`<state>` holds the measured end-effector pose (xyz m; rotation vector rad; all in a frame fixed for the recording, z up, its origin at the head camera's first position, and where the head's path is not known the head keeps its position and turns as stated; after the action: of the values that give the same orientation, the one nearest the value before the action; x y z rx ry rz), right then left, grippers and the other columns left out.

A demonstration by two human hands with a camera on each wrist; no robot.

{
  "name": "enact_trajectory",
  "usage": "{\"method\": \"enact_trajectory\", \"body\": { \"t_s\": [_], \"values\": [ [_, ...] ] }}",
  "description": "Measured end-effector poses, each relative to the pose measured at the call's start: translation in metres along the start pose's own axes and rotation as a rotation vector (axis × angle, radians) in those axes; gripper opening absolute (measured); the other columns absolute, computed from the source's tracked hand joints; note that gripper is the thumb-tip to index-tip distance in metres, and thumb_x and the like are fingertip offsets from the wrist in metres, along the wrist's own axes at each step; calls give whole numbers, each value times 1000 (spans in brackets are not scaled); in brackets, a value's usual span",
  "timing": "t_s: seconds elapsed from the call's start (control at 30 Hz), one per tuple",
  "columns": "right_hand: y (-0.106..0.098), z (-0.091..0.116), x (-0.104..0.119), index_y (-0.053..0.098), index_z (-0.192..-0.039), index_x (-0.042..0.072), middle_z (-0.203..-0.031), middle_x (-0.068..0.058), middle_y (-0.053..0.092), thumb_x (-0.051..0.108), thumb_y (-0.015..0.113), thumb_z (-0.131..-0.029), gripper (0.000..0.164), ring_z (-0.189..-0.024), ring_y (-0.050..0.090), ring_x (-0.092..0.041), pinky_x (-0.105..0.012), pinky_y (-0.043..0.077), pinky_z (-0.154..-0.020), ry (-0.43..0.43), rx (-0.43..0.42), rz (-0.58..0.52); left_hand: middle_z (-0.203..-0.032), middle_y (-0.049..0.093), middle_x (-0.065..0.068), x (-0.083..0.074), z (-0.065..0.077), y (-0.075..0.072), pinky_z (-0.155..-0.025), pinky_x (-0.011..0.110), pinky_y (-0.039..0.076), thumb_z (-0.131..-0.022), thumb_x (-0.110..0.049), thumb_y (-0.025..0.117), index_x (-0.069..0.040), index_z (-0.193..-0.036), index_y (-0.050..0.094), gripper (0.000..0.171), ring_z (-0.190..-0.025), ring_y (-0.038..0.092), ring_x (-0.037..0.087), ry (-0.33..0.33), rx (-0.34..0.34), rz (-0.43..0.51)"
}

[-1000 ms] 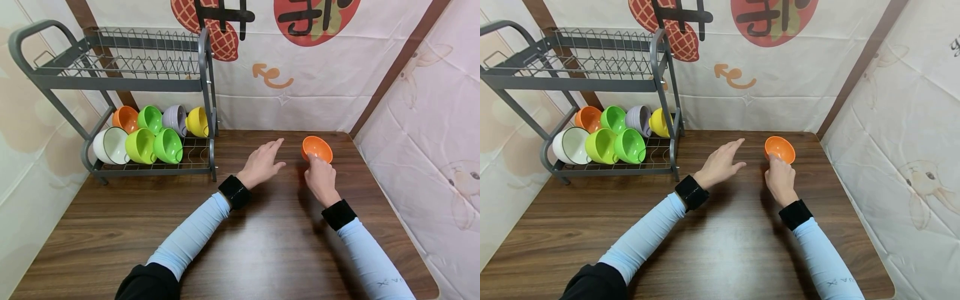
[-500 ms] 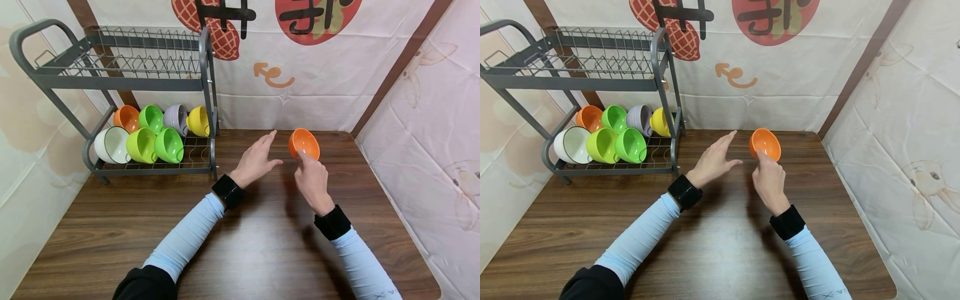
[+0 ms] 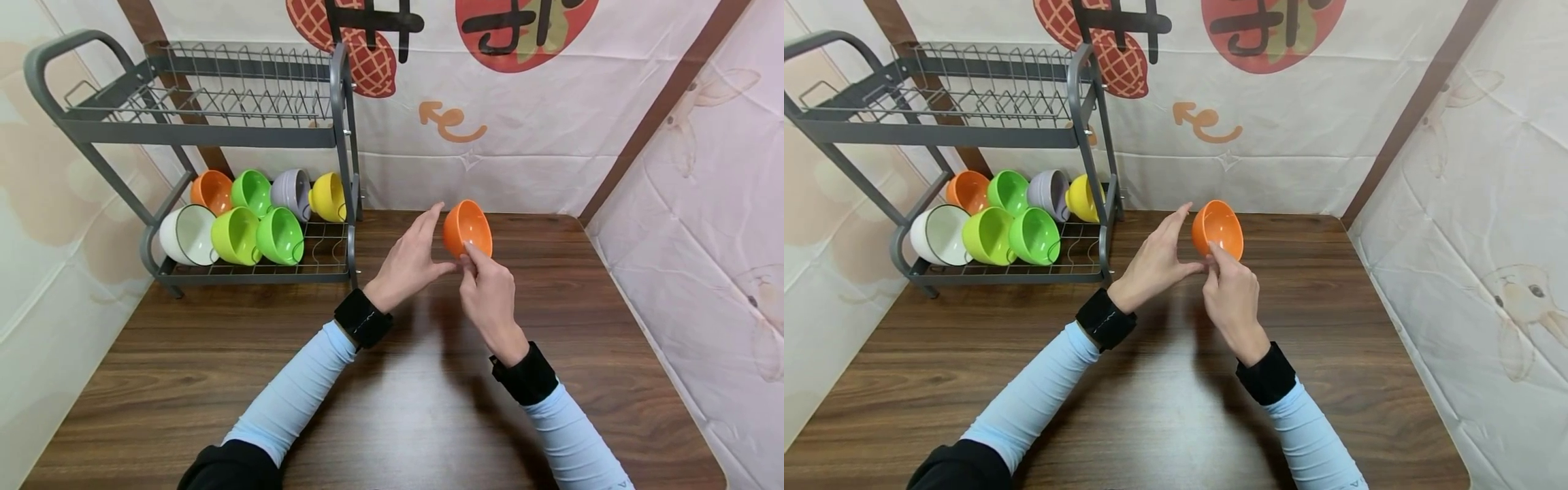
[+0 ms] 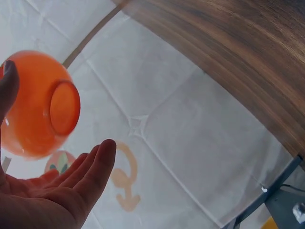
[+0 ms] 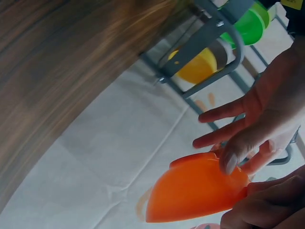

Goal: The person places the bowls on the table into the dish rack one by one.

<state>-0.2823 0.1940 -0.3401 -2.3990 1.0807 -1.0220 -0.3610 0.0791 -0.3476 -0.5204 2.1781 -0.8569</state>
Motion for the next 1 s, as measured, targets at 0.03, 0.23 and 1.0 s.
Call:
{"method": "enact_trajectory", "body": {
  "t_s": [0.03,0.23,1.0],
  "values": [
    [2,0,4,70,-130,-7,-65,-9,53,4,63,-105,28,-49,37,-18,-34,33,-51,-3,-1,-11,-160,43,17,-1,1,-3,-108,39,50,-77,-30,98,-3,-164,29,114,-140,51,29,6,-14,-1],
    [13,-2,24,70,-129,-9,-68,-11,57,2,63,-105,27,-51,41,-19,-34,36,-51,-39,-3,-75,-156,45,16,-1,11,-22,-106,36,51,-78,-25,96,-3,-162,32,108,-133,57,28,36,-94,5],
    [69,0,82,69,-135,-1,-80,-5,66,6,62,-106,31,-47,43,-11,-26,37,-46,-82,117,-383,-143,50,20,17,56,-118,-105,49,52,-68,-1,95,-5,-153,47,98,-126,55,37,3,-242,-110]
  ]
}}
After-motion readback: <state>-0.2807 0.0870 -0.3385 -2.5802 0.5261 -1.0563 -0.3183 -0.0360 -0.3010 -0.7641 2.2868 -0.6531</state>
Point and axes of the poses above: each hand's wrist, its own z-axis away from the middle knuckle, its own y-axis out of the palm, x = y × z, the point moved 10 cm from there along -z, towards the middle knuckle
